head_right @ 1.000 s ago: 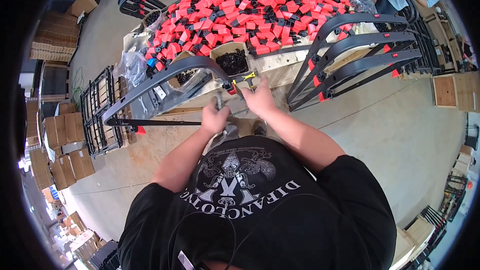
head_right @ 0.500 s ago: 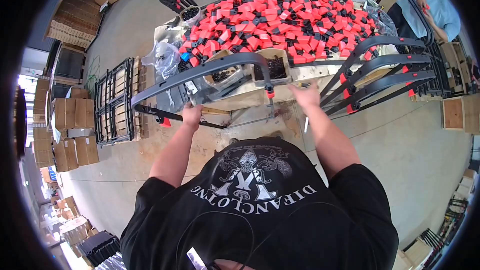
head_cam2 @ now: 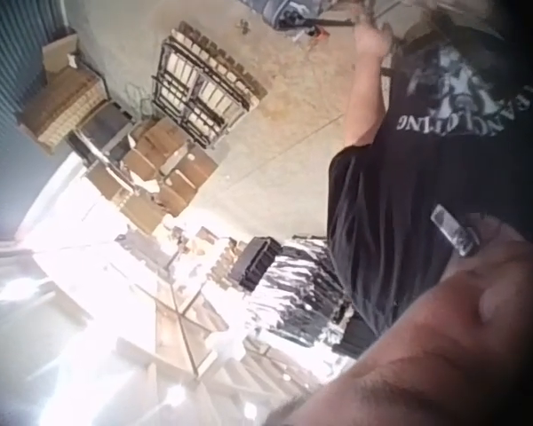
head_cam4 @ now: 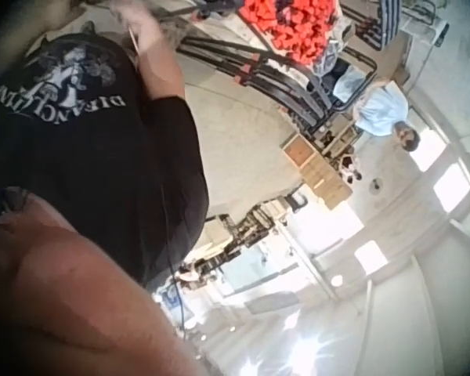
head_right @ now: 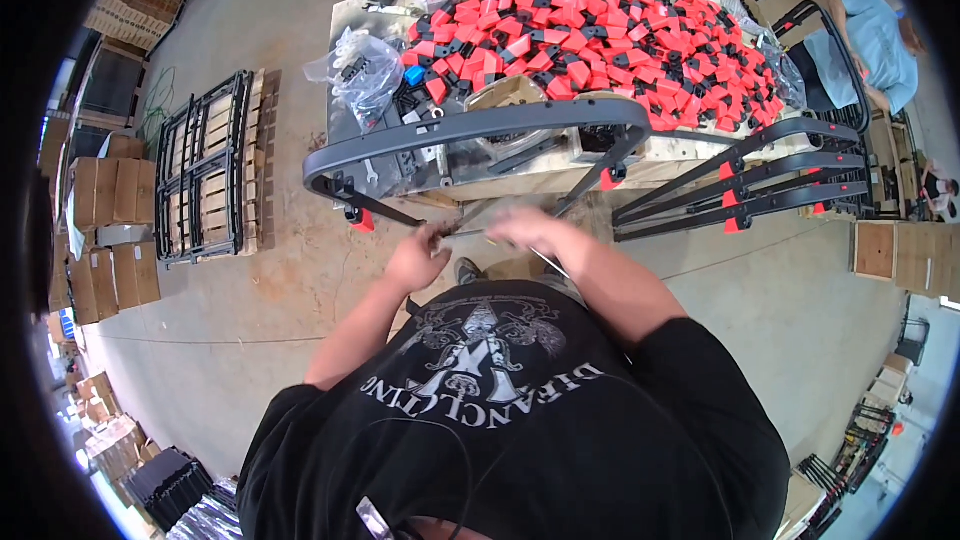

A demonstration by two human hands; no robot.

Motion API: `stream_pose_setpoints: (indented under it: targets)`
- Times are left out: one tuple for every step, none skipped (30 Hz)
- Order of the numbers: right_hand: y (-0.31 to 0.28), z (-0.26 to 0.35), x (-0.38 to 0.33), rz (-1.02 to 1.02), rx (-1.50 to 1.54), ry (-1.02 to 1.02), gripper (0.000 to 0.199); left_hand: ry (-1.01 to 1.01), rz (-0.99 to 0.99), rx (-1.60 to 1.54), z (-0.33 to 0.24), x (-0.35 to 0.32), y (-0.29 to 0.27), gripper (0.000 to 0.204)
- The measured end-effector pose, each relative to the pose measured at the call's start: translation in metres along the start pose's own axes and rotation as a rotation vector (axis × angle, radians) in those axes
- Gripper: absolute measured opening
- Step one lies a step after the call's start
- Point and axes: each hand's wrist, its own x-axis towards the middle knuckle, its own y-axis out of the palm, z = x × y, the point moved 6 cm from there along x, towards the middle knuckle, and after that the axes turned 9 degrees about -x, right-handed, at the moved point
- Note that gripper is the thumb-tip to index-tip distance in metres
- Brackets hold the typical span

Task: Assembling metal furniture frames by attaching red plastic covers and tightening bolts with a wrench.

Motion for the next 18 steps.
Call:
stream_pose_setpoints:
  targets:
    - [0.005,0.028,0.021,0.150,0.183,-0.068,0.030,-0.021,0.041,0.010,0.020,-0.016,0.002,0.050]
    - [0.003,0.056,0.038,0.152,0.380,-0.202,0.023,-0.044,0.084,0.022,0.039,-0.030,0.003,0.049]
    - [0.003,0.082,0.050,0.154,0.576,-0.334,0.016,-0.049,0.093,0.025,0.055,-0.044,-0.002,0.049]
    - [0.002,0.098,0.054,0.053,0.674,-0.290,0.016,-0.115,0.096,0.005,0.074,-0.060,-0.007,0.047]
    - [0.001,0.109,0.053,-0.051,0.768,-0.246,0.016,-0.178,0.096,-0.014,0.088,-0.075,-0.013,0.046]
    - [0.005,0.101,0.063,-0.053,0.776,-0.241,0.016,-0.181,0.104,-0.010,0.096,-0.090,-0.015,0.046]
    - [0.000,0.083,0.078,-0.160,0.563,-0.196,0.017,-0.238,0.097,-0.037,0.101,-0.097,-0.023,0.046]
    - [-0.002,0.077,0.082,-0.252,0.336,-0.146,0.019,-0.303,0.076,-0.073,0.110,-0.104,-0.030,0.045]
    - [0.000,0.068,0.083,-0.258,0.339,-0.148,0.019,-0.296,0.079,-0.070,0.116,-0.106,-0.035,0.045]
    - [0.009,0.059,0.074,-0.300,0.239,-0.146,0.023,-0.291,0.021,-0.084,0.126,-0.111,-0.040,0.046]
    - [0.015,0.047,0.063,-0.351,0.142,-0.141,0.028,-0.279,-0.029,-0.096,0.132,-0.112,-0.044,0.046]
    - [0.019,0.035,0.051,-0.395,0.092,-0.138,0.029,-0.272,-0.027,-0.101,0.129,-0.109,-0.047,0.046]
    - [0.023,0.024,0.038,-0.437,0.041,-0.137,0.030,-0.288,-0.111,-0.113,0.122,-0.102,-0.058,0.049]
    - [0.024,0.011,0.024,-0.428,0.041,-0.128,0.032,-0.305,-0.195,-0.125,0.117,-0.095,-0.067,0.053]
    - [0.024,0.000,0.010,-0.413,0.039,-0.120,0.034,-0.197,-0.363,-0.181,0.113,-0.087,-0.076,0.056]
    - [0.019,-0.003,-0.010,-0.447,-0.082,-0.122,0.034,-0.092,-0.533,-0.235,0.110,-0.079,-0.085,0.059]
    - [0.009,-0.007,-0.029,-0.483,-0.202,-0.123,0.034,-0.061,-0.595,-0.334,0.105,-0.066,-0.092,0.064]
    - [-0.012,-0.027,-0.038,-0.610,-0.288,-0.134,0.037,-0.021,-0.648,-0.434,0.096,-0.051,-0.100,0.068]
